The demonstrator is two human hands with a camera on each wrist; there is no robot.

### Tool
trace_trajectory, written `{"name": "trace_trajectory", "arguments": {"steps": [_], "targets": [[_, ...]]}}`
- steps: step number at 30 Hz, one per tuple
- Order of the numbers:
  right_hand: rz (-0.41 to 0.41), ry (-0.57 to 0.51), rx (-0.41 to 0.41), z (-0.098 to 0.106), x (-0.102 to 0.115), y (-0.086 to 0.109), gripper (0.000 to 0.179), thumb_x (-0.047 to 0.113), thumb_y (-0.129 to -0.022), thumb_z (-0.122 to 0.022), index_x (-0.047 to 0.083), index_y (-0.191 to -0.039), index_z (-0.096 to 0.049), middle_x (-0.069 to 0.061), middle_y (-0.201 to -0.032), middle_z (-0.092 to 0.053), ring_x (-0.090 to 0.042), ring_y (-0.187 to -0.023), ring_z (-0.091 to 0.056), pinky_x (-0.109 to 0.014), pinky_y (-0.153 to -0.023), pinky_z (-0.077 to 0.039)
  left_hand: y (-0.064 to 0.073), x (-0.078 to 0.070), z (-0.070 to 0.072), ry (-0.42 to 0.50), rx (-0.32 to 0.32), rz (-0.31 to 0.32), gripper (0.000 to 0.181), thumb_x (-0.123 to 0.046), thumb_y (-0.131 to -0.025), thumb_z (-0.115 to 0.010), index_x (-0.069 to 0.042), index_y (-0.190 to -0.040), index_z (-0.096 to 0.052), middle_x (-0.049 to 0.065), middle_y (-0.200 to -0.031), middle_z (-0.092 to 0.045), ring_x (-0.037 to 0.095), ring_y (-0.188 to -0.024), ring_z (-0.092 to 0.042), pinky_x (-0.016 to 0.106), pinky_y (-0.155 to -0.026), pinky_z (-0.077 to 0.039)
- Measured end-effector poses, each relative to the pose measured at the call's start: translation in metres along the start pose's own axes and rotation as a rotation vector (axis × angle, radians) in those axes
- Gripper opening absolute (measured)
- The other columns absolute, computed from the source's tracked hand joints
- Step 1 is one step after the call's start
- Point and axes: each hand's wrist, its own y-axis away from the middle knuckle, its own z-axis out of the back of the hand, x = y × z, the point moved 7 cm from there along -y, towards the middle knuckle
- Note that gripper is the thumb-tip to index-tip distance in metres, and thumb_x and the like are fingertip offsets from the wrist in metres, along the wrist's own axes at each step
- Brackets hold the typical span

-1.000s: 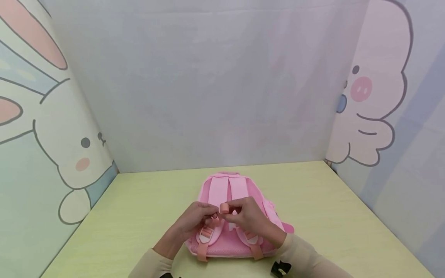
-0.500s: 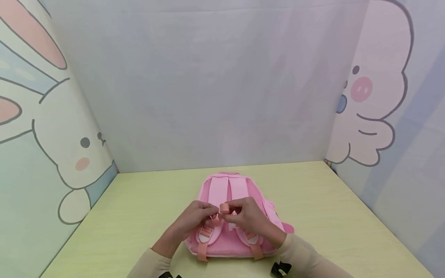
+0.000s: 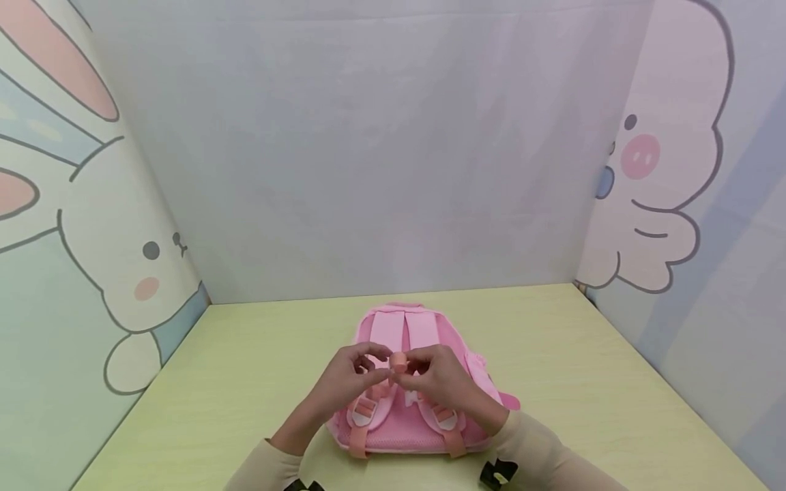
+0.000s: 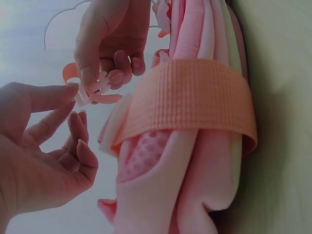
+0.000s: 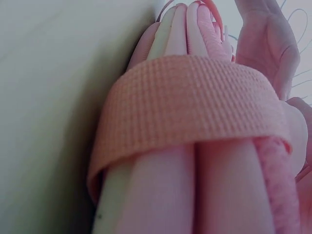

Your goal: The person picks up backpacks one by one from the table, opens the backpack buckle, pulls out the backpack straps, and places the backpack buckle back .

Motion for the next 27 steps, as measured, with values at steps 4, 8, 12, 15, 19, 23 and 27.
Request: {"name": "trace_trajectory", "arguments": {"steps": [4,8,12,15,19,23,27], "targets": [[-0.017,-0.03,0.014,-0.001,0.001,0.0,0.009,0.025,-0.087,-0.079,0.016,-0.089,-0.076,0.006,-0.072,-0.066,-0.007,-0.06,-0.052,-0.019,-0.05,-0.041,-0.001,-0.001,-0.002,0.06,0.035,-0.032,0.042,-0.015,-0.094,-0.071,-0.012,-0.135,-0.062,0.011,-0.111,-0.064,0.03,-0.082,-0.06,0.029,-0.065,-0.051],[-0.045,-0.078,0.026,-0.001,-0.001,-0.001,0.012,0.025,-0.087,-0.079,0.015,-0.092,-0.076,0.003,-0.074,-0.067,-0.009,-0.063,-0.054,-0.021,-0.053,-0.044,-0.001,0.0,-0.005,0.116,0.096,-0.043,0.057,-0.015,-0.096,-0.068,-0.014,-0.149,-0.047,0.014,-0.122,-0.059,0.035,-0.09,-0.061,0.033,-0.07,-0.054],[-0.081,-0.111,0.031,0.0,-0.005,-0.002,0.017,0.025,-0.088,-0.079,0.013,-0.101,-0.077,0.001,-0.079,-0.068,-0.013,-0.069,-0.058,-0.023,-0.057,-0.048,-0.002,0.004,-0.009,0.105,0.127,-0.01,0.057,-0.018,-0.095,-0.071,-0.01,-0.146,-0.047,0.013,-0.125,-0.059,0.028,-0.093,-0.062,0.037,-0.073,-0.056],[-0.103,-0.144,0.028,0.002,-0.006,-0.002,0.023,0.025,-0.088,-0.078,0.012,-0.108,-0.077,-0.001,-0.081,-0.069,-0.014,-0.071,-0.059,-0.024,-0.058,-0.048,-0.003,0.006,-0.01,0.079,0.118,0.007,0.049,-0.018,-0.094,-0.072,-0.005,-0.137,-0.053,0.011,-0.12,-0.062,0.024,-0.092,-0.061,0.037,-0.074,-0.056],[-0.114,-0.179,0.023,0.004,-0.006,-0.002,0.027,0.025,-0.088,-0.079,0.011,-0.11,-0.077,-0.002,-0.081,-0.07,-0.014,-0.071,-0.058,-0.023,-0.058,-0.047,-0.002,0.006,-0.011,0.072,0.104,0.008,0.042,-0.014,-0.093,-0.071,-0.003,-0.131,-0.057,0.011,-0.113,-0.067,0.024,-0.09,-0.063,0.034,-0.072,-0.055],[-0.116,-0.171,0.024,0.006,-0.004,-0.003,0.027,0.027,-0.088,-0.079,0.012,-0.11,-0.077,-0.003,-0.082,-0.07,-0.014,-0.071,-0.057,-0.022,-0.058,-0.046,-0.001,0.006,-0.012,0.054,0.104,0.006,0.037,-0.014,-0.094,-0.071,-0.004,-0.128,-0.061,0.009,-0.111,-0.067,0.022,-0.089,-0.063,0.031,-0.071,-0.054],[-0.101,-0.129,0.008,0.013,-0.001,-0.003,0.027,0.029,-0.087,-0.079,0.014,-0.11,-0.077,-0.002,-0.081,-0.068,-0.014,-0.071,-0.054,-0.022,-0.058,-0.044,-0.001,0.006,-0.013,0.009,0.106,-0.002,0.029,-0.015,-0.094,-0.07,-0.005,-0.121,-0.066,0.008,-0.108,-0.067,0.02,-0.086,-0.062,0.029,-0.069,-0.054]]}}
